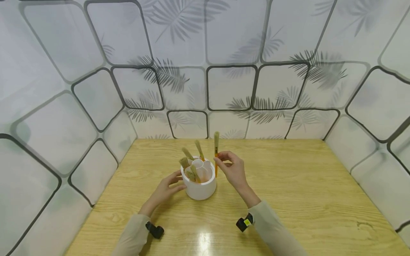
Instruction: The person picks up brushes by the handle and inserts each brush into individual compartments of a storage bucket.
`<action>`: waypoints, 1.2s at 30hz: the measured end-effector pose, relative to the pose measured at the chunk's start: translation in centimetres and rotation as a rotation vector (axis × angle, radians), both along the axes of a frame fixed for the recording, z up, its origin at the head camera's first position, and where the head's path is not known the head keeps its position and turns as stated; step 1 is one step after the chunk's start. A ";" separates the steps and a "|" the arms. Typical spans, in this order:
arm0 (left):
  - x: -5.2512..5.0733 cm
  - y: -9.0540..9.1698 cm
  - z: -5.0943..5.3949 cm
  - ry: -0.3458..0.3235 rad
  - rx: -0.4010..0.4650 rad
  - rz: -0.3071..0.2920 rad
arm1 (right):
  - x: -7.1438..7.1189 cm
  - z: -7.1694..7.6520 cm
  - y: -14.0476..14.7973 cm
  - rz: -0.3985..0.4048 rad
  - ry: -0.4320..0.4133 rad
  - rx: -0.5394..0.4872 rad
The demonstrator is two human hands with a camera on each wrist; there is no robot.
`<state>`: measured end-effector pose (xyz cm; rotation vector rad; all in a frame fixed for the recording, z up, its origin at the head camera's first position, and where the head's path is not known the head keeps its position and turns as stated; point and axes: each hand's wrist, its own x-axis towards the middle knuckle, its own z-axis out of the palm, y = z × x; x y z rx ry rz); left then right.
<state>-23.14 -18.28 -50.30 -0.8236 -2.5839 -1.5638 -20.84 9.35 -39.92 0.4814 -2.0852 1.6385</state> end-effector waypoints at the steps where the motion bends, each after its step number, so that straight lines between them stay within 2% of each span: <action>1: 0.0 0.0 0.0 0.006 -0.002 -0.001 | 0.0 0.0 0.0 0.000 0.001 0.000; 5: 0.1 0.2 0.2 0.016 -0.004 0.001 | 0.0 0.1 -0.1 -0.001 0.002 -0.001; 11: 1.5 0.7 2.8 0.021 0.003 -0.019 | 0.0 0.1 -0.2 0.003 0.003 -0.006; 13: 1.8 0.8 3.3 0.017 0.006 -0.015 | 0.0 0.1 -0.3 0.005 0.003 -0.010; 26: 1.8 0.8 3.1 0.042 0.046 -0.012 | 0.2 0.4 -0.5 0.017 0.015 -0.021; 36: 1.8 0.7 3.1 0.045 0.035 -0.010 | 0.1 0.4 -0.8 0.032 -0.003 -0.031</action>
